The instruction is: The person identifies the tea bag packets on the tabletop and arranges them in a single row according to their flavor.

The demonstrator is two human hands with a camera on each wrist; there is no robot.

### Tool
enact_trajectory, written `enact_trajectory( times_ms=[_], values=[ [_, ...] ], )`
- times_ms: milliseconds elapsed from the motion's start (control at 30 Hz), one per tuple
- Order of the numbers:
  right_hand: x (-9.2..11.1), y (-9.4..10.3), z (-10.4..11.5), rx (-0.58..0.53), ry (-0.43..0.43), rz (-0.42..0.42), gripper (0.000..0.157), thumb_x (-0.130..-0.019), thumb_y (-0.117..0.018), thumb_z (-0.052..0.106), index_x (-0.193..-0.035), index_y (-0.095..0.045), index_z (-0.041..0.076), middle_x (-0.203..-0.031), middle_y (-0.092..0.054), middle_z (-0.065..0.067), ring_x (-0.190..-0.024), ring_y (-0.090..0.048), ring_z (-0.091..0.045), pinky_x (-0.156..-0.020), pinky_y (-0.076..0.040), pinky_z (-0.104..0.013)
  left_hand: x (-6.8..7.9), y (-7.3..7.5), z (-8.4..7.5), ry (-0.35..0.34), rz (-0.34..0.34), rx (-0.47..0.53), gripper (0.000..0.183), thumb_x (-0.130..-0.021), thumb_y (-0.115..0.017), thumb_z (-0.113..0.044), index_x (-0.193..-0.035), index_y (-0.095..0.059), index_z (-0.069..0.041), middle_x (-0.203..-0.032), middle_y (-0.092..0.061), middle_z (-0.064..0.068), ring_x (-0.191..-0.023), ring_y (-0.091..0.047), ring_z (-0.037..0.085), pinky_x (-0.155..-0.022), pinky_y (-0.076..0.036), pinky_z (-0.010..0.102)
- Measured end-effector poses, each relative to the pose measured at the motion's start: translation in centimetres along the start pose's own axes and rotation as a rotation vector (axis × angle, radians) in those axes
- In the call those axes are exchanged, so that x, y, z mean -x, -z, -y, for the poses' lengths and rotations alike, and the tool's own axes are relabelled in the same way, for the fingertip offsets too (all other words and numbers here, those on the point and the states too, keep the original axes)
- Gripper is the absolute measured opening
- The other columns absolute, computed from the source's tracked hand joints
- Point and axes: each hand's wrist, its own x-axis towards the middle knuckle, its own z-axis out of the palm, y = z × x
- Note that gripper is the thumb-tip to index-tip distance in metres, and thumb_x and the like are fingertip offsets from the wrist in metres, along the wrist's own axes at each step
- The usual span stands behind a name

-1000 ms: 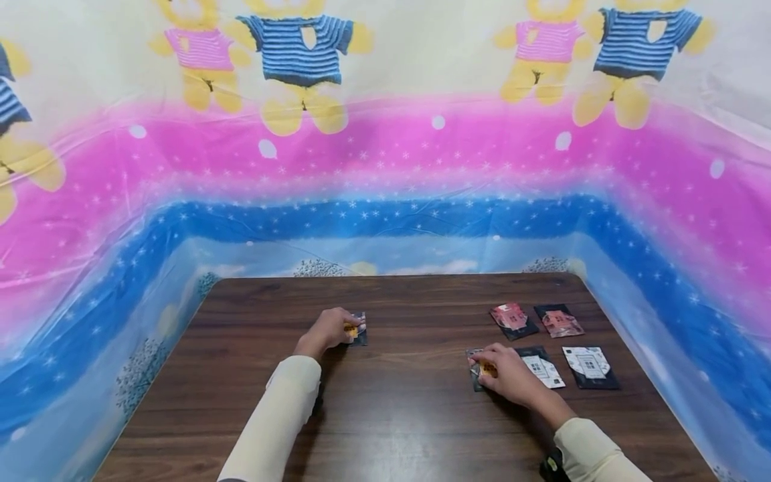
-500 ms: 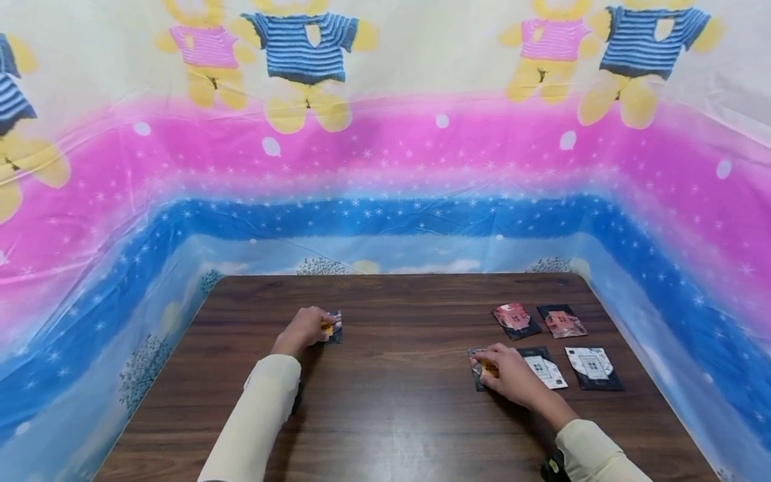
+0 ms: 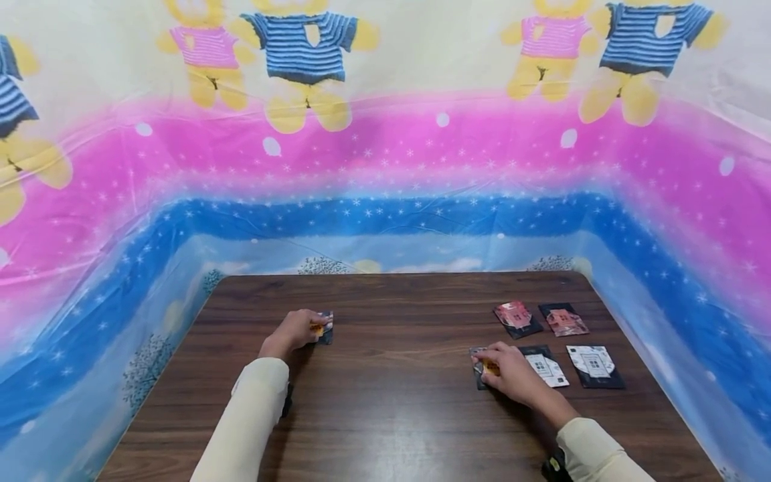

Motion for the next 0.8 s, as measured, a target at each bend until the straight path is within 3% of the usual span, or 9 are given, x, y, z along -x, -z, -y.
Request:
enact_trajectory(
  times_ms=[300,533,800],
  values=[
    [-0.5,0.0,0.6,0.012,0.008,0.005,0.043,-0.089,-0.079,0.02,-0.13,-0.07,0.013,-0.124,-0.063,-0.01,-0.114,-0.058,-0.031,-0.099,-0.049,-0.055,0.2,0.0,-0.1,-0.001,-0.025,0.029,0.041,-0.094,-0.071,-0.006,-0.134,-0.069,-0.013,-0.144,-0.059,0.022,-0.124,-0.059,0.04,-0.102,-0.051,0.053],
    [-1.4,0.0,1.2,0.053,0.094,-0.025,0.04,-0.088,-0.079,0.017,-0.127,-0.071,0.011,-0.12,-0.065,-0.01,-0.11,-0.06,-0.031,-0.096,-0.049,-0.053,0.1,-0.1,0.0,-0.017,-0.028,0.013,0.04,-0.095,-0.07,-0.007,-0.135,-0.068,-0.013,-0.144,-0.059,0.022,-0.127,-0.058,0.042,-0.099,-0.053,0.051],
    [-2.9,-0.4,2.9,0.083,0.081,-0.006,0.04,-0.089,-0.079,0.02,-0.127,-0.072,0.012,-0.123,-0.065,-0.011,-0.111,-0.06,-0.033,-0.096,-0.05,-0.054,0.2,-0.1,0.1,-0.038,-0.029,-0.016,0.041,-0.095,-0.07,-0.007,-0.136,-0.068,-0.015,-0.143,-0.06,0.021,-0.127,-0.058,0.04,-0.1,-0.052,0.051]
  ],
)
